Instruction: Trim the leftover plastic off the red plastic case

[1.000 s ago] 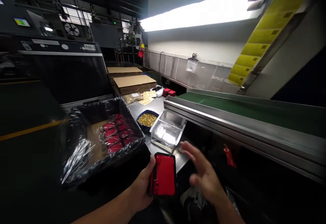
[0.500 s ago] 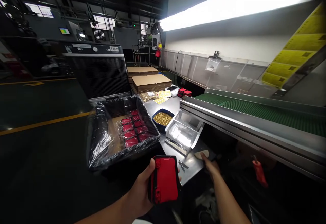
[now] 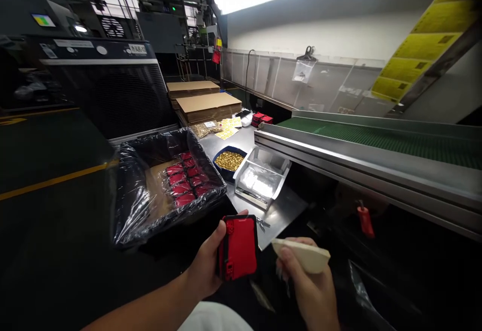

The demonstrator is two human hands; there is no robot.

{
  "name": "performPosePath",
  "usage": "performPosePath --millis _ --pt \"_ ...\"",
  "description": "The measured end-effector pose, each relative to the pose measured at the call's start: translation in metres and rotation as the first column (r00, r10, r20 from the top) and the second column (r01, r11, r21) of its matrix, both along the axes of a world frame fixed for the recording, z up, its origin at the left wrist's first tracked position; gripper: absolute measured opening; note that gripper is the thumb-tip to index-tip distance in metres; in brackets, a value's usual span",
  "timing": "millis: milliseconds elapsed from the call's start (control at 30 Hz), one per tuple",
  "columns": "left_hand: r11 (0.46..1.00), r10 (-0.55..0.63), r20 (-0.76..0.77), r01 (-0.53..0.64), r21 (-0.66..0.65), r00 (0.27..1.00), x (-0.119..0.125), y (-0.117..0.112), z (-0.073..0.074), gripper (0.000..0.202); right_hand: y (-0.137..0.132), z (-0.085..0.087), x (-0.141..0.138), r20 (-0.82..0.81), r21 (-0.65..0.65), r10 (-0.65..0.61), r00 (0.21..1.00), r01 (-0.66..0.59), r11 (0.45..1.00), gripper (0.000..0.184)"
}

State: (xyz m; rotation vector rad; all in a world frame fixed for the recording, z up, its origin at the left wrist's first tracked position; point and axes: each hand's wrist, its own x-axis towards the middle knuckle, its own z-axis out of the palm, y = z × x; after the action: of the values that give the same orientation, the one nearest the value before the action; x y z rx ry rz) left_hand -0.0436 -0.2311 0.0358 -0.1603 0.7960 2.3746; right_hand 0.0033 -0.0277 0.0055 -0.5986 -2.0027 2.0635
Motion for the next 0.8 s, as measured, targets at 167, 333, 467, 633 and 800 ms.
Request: performPosePath --millis 167,333,467,633,800 --pt "0.994 -0.038 0.024 0.04 -0.105 0.999 0.007 0.013 0.003 0.073 -0.034 0.046 0.018 -0.351 0.313 0.29 0.89 -0.181 0.932 0.018" --pt "0.99 -0.088 0.11 0.099 -0.098 0.99 0.009 0.018 0.009 0.058 -0.04 0.047 0.011 -0.392 0.349 0.284 0.875 -0.144 0.926 0.015" --pt "0.988 -0.102 0.115 0.115 -0.106 0.988 0.011 0.017 0.009 0.053 -0.044 0.049 0.01 -0.394 0.365 0.317 0.863 -0.17 0.915 0.009" --pt "0.979 -0.135 0.205 0.162 -0.122 0.969 0.013 0.017 0.006 0.052 -0.044 0.048 0.012 -0.319 0.352 0.323 0.891 -0.205 0.913 0.004" --pt "0.971 -0.139 0.194 0.172 -0.165 0.971 0.011 0.019 0.008 0.051 -0.041 0.045 0.015 -0.285 0.328 0.306 0.908 -0.208 0.922 0.009"
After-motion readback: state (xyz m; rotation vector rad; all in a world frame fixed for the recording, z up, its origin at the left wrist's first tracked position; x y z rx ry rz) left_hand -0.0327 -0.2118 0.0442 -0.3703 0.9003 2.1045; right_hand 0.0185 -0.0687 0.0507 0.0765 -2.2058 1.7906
